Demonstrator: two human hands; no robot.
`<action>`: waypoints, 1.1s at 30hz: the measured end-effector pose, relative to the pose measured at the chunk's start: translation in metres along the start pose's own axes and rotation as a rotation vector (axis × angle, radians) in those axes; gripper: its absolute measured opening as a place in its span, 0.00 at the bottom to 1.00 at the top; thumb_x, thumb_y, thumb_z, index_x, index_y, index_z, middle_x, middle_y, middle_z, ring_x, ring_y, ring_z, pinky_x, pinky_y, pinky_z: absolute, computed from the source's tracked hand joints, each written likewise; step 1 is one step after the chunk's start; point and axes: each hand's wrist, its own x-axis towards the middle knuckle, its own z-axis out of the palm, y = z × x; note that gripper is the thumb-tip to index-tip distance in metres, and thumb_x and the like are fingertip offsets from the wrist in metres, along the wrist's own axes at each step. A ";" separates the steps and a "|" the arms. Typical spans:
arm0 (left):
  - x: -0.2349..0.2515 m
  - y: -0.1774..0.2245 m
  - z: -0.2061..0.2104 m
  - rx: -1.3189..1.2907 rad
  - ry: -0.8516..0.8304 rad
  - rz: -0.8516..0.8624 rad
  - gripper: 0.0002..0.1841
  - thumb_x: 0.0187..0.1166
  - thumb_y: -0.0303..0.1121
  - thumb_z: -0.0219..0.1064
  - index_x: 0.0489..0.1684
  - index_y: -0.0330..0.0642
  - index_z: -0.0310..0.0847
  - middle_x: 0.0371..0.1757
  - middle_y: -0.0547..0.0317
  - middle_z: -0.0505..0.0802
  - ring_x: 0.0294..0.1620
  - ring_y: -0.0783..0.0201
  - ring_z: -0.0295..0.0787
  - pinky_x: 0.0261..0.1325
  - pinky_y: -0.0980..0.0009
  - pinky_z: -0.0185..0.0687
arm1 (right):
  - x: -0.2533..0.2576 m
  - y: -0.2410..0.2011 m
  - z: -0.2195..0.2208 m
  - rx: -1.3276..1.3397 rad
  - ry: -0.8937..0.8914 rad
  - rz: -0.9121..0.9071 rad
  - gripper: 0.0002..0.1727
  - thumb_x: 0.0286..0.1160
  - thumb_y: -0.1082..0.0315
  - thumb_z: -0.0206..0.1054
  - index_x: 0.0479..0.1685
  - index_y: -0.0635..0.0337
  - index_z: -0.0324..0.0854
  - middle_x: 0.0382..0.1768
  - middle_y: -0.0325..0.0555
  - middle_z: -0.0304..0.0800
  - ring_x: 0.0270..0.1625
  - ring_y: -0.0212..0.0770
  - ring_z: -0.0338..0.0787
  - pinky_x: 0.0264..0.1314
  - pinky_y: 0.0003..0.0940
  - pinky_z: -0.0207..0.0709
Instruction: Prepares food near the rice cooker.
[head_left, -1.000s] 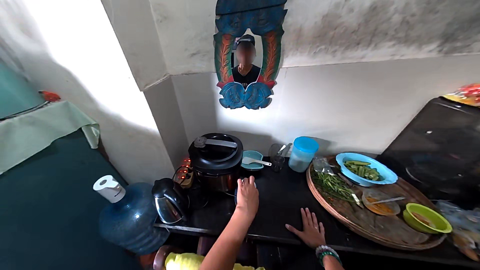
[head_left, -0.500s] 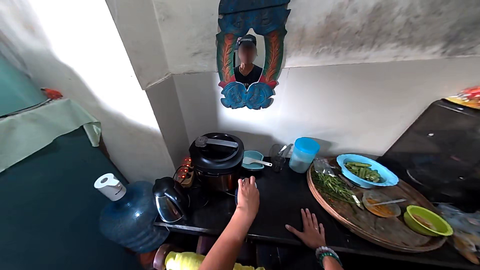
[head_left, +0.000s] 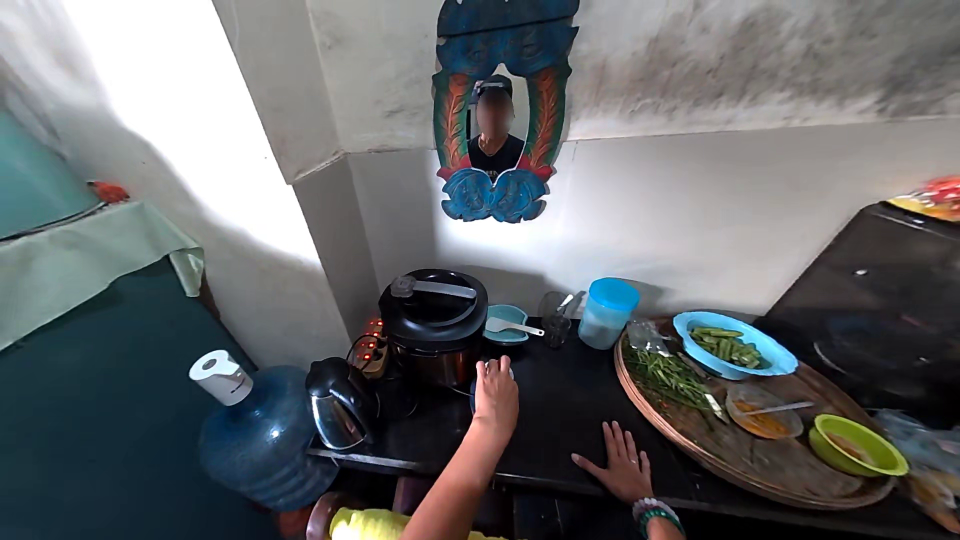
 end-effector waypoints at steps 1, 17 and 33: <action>0.000 0.000 0.000 0.003 0.001 -0.003 0.17 0.78 0.17 0.58 0.63 0.27 0.83 0.86 0.44 0.71 0.77 0.44 0.74 0.74 0.45 0.69 | 0.001 0.000 0.000 -0.003 -0.002 0.003 0.75 0.53 0.15 0.64 0.98 0.54 0.35 0.98 0.49 0.27 0.98 0.56 0.24 0.93 0.66 0.18; 0.000 0.000 -0.001 0.043 -0.015 0.008 0.18 0.79 0.17 0.56 0.64 0.27 0.82 0.85 0.45 0.71 0.76 0.45 0.75 0.73 0.47 0.70 | 0.001 0.002 0.002 -0.007 0.003 0.006 0.75 0.53 0.15 0.65 0.98 0.53 0.34 0.98 0.47 0.26 0.98 0.54 0.24 0.93 0.66 0.17; -0.002 0.000 -0.002 0.016 -0.001 0.010 0.18 0.79 0.16 0.56 0.64 0.28 0.82 0.86 0.44 0.71 0.77 0.44 0.75 0.74 0.45 0.70 | -0.001 -0.001 -0.001 -0.003 -0.003 0.001 0.75 0.53 0.16 0.65 0.98 0.53 0.35 0.98 0.48 0.28 0.98 0.56 0.24 0.93 0.67 0.18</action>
